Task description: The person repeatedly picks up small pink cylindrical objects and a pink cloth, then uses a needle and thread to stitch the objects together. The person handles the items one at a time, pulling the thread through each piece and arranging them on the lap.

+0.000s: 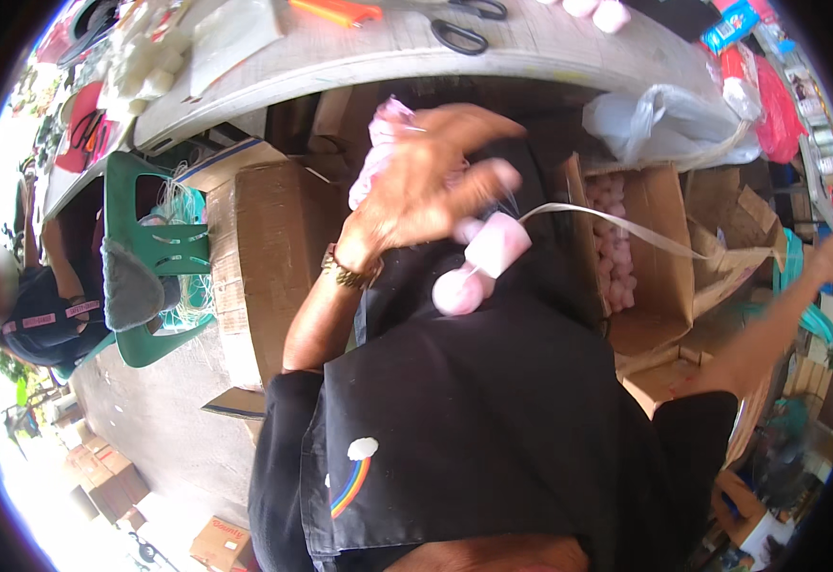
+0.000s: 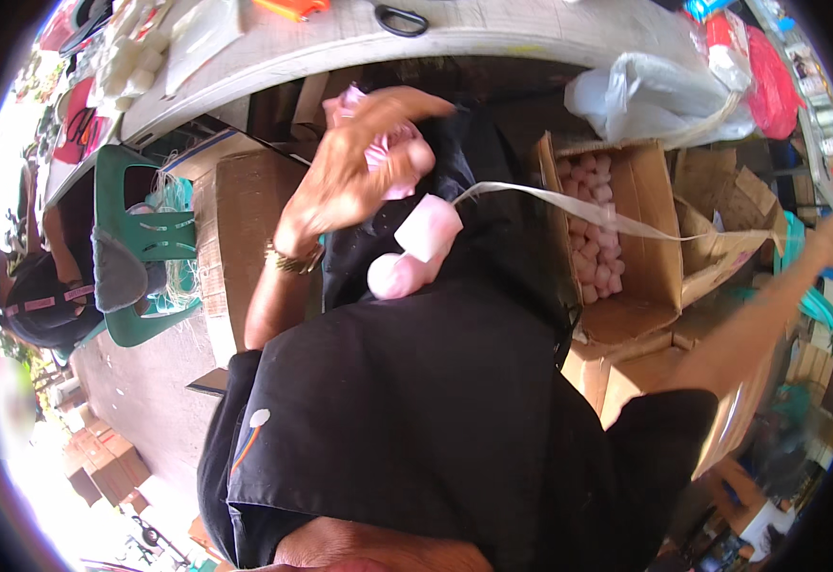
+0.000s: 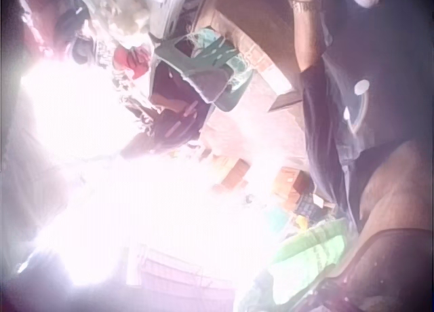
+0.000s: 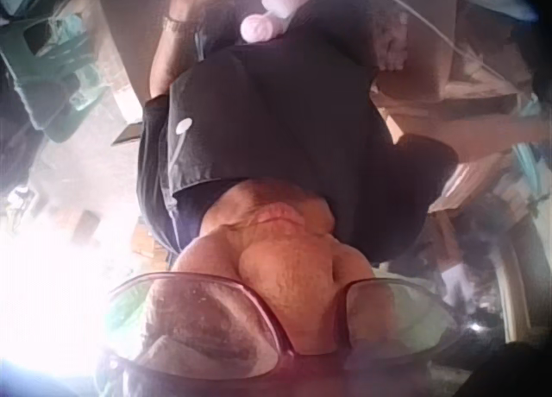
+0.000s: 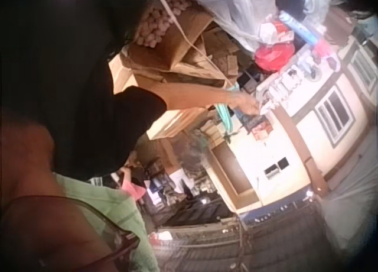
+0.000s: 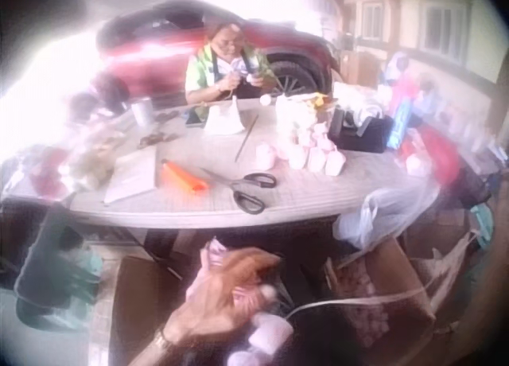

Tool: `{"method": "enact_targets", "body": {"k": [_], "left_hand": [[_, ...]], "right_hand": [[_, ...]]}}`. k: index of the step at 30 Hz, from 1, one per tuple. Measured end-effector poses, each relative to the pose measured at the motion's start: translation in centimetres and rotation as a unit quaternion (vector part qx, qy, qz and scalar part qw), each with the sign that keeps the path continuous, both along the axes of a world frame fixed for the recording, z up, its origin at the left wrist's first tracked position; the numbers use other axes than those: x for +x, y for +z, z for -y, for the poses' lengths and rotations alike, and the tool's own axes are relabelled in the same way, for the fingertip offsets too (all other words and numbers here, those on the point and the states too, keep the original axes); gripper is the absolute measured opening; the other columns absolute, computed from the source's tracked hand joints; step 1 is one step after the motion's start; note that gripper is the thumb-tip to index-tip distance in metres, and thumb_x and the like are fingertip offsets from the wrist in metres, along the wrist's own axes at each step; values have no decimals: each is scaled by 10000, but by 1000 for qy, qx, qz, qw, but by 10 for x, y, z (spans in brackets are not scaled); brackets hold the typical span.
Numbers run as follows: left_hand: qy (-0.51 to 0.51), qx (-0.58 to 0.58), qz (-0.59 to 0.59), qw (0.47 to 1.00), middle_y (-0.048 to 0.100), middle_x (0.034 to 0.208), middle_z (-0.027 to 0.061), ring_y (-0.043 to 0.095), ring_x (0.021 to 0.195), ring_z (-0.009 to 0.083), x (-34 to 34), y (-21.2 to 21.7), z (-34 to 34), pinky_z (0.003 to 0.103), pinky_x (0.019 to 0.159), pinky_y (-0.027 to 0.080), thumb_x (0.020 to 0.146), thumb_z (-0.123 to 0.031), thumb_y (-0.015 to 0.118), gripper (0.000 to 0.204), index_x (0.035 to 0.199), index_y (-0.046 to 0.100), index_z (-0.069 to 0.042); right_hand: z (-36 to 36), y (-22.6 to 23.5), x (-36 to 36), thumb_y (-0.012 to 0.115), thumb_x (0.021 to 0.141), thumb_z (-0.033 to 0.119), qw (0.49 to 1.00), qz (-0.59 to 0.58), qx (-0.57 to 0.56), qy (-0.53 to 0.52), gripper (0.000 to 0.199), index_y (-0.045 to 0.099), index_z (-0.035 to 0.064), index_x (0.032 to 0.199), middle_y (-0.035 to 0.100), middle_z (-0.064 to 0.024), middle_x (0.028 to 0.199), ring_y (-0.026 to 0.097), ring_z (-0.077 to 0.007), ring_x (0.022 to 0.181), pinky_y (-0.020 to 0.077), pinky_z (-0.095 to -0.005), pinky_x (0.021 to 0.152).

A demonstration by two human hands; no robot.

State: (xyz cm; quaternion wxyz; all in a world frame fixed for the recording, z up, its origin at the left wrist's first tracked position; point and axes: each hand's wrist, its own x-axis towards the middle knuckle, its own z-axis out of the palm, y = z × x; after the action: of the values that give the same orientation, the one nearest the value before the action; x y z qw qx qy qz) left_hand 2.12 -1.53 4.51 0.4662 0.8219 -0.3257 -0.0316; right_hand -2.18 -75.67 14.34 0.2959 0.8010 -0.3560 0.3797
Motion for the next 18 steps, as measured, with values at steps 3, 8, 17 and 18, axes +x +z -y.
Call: {"method": "enact_targets", "body": {"k": [3, 8, 17, 18], "left_hand": [[276, 275, 36, 920, 545, 1281, 110, 504, 1190, 349, 2, -66, -5, 603, 974, 314, 885, -385, 617, 412, 1209, 597, -130], [308, 74, 117, 941, 445, 1316, 263, 470, 1190, 388, -6, -119, -41, 449, 995, 401, 867, -205, 664, 498, 1286, 494, 3], [383, -68, -250, 887, 617, 910, 46, 554, 805, 113, -17, -128, -76, 252, 680, 465, 930, -275, 628, 344, 1104, 606, 21], [383, -85, -235, 889, 606, 889, 41, 543, 803, 108, -19, -127, -77, 249, 704, 456, 928, -267, 633, 319, 1082, 605, 11]], "right_hand": [[-23, -126, 30, 458, 892, 217, 982, -49, -20, 179, 277, 715, 139, 956, 684, -113, 900, 650, -306, 897, 508, -421, 746], [-156, -284, 19, 573, 795, 217, 827, -22, 487, 278, 212, 714, 116, 916, 696, -168, 898, 663, -348, 878, 504, -459, 812], [-271, -302, 50, 571, 842, 234, 889, -221, 353, 192, 140, 606, 131, 929, 675, -175, 773, 670, -377, 755, 524, -536, 676], [-279, -321, 52, 606, 813, 229, 846, -298, 400, 188, 192, 626, 121, 970, 683, -189, 850, 668, -385, 818, 534, -517, 723]]}}
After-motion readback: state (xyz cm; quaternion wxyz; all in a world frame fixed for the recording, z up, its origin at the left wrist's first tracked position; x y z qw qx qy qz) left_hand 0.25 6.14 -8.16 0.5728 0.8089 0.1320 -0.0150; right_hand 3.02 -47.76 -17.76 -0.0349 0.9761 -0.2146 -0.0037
